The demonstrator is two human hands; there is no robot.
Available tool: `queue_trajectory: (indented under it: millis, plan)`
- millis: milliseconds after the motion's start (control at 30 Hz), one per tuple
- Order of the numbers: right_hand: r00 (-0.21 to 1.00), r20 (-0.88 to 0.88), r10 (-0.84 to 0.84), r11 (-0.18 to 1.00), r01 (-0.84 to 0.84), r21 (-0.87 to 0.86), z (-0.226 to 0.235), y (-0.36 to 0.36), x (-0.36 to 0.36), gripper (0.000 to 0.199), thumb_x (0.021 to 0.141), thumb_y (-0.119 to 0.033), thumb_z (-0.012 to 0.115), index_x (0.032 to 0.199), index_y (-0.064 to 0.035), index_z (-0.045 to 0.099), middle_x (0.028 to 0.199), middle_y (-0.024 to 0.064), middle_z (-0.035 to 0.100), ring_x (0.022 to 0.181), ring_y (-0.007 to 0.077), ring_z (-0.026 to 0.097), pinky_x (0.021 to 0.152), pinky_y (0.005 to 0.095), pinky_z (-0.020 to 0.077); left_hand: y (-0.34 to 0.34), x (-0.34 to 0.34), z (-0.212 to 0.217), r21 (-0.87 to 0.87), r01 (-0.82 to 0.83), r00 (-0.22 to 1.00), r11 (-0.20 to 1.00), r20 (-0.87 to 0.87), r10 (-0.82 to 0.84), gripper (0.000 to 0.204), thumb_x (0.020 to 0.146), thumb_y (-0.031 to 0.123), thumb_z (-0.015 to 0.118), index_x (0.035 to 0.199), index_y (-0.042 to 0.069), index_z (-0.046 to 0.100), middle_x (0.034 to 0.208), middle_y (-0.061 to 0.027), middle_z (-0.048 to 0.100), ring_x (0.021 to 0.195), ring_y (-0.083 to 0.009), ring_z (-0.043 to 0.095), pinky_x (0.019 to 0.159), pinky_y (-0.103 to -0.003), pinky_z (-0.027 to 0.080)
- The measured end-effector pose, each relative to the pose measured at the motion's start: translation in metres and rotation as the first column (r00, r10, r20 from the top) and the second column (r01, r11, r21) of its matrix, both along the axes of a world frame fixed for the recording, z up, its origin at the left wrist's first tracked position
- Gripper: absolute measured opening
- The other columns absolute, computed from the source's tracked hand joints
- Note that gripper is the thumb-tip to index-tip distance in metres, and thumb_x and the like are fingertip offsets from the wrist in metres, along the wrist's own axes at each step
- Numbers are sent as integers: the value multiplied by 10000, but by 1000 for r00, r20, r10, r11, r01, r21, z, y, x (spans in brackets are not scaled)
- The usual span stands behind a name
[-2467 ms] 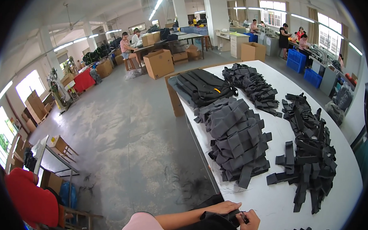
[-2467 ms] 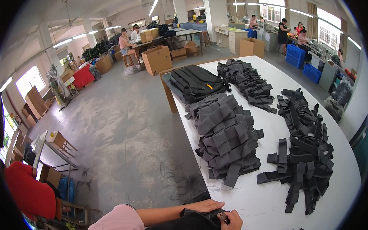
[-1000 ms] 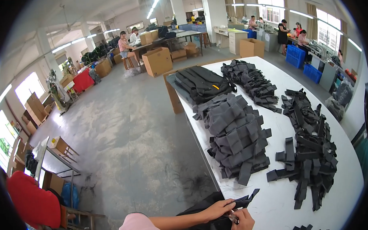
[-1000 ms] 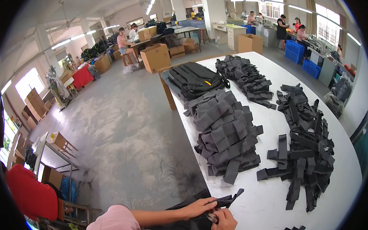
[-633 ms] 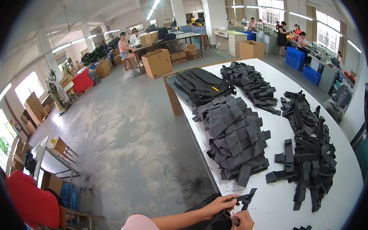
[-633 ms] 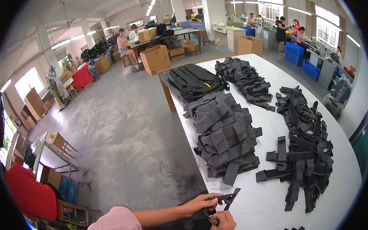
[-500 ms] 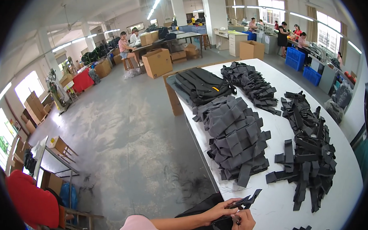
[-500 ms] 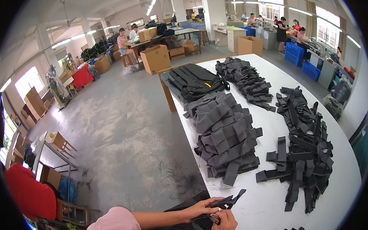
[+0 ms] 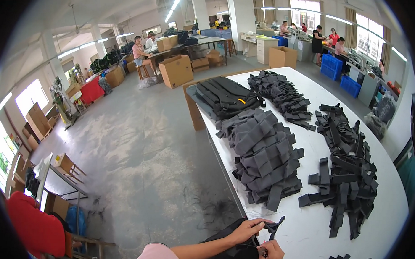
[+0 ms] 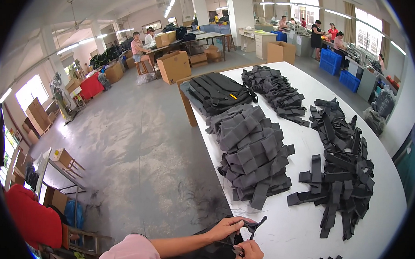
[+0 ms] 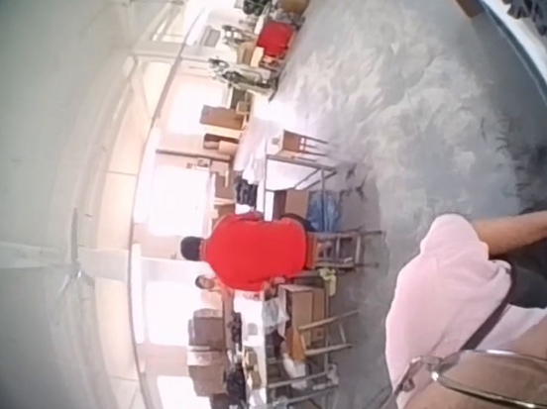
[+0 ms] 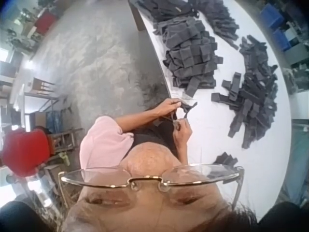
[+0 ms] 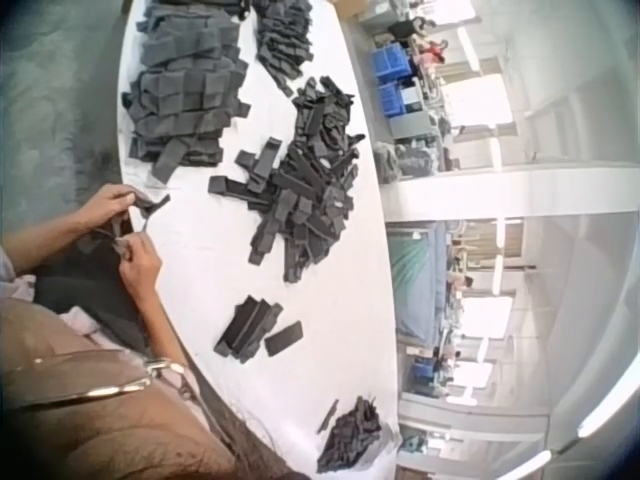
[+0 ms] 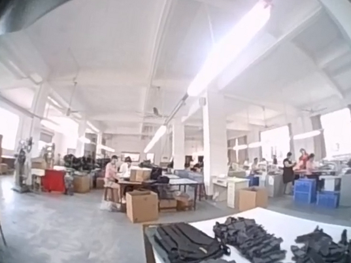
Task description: The person is using a small pair of snips/scissors to trim excess threads or refine the edges of pre-cut black fabric strips in a manufacturing setting.
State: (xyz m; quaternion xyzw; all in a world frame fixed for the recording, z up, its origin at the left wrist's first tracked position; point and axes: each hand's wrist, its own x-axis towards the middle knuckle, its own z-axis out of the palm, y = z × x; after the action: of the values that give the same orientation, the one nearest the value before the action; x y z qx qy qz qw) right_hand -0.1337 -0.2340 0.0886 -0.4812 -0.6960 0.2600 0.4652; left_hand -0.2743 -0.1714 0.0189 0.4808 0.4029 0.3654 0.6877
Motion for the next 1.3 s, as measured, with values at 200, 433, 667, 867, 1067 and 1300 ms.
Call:
queue_trajectory:
  millis: [200,433,667,867,1067,1300]
  plan:
    - [1000,-16,-18,1000,18,-13,-5,-8,0,101,719,51,534,730,-49,544,688,124,527,604,306,521,546,354,420,-2,2,11,37,-14,999,999,47,12,296,939,277,464,1088,45,574,816,28,539,742,-47,462,675,-200,390]
    - [997,35,-68,998,68,5,-9,-5,1,113,714,57,533,743,-46,569,719,121,550,634,306,542,571,345,437,-8,11,5,181,-137,982,974,-101,157,269,935,247,463,1033,13,553,853,1,554,746,-69,457,678,-218,395]
    - [999,-8,-51,996,51,-68,-11,-5,0,62,765,25,549,750,-34,560,722,126,548,642,311,540,579,350,437,-7,6,2,198,-106,977,974,-160,139,270,933,231,456,1017,-10,544,859,-40,561,808,-102,479,755,-244,402]
    - [997,-46,-69,997,67,-49,-21,-2,-1,53,805,-16,564,753,-21,555,718,135,540,623,299,528,569,342,430,1,6,7,263,-89,982,961,-136,129,274,918,232,471,980,-24,542,794,-57,546,746,-113,464,710,-256,404]
    - [993,-69,-91,994,86,-74,-21,-2,-2,62,807,-17,572,747,-18,557,702,125,528,599,277,505,560,322,423,2,5,-6,158,8,982,987,-190,23,274,937,239,447,1006,-10,539,844,-38,557,799,-100,473,764,-241,397]
    - [993,-57,-107,991,102,-83,-24,-11,-4,88,811,-32,579,731,-17,545,687,123,512,587,277,488,553,321,418,-11,7,-9,62,-3,980,998,-201,15,302,928,287,452,980,4,545,720,-21,502,673,-94,448,627,-243,404]
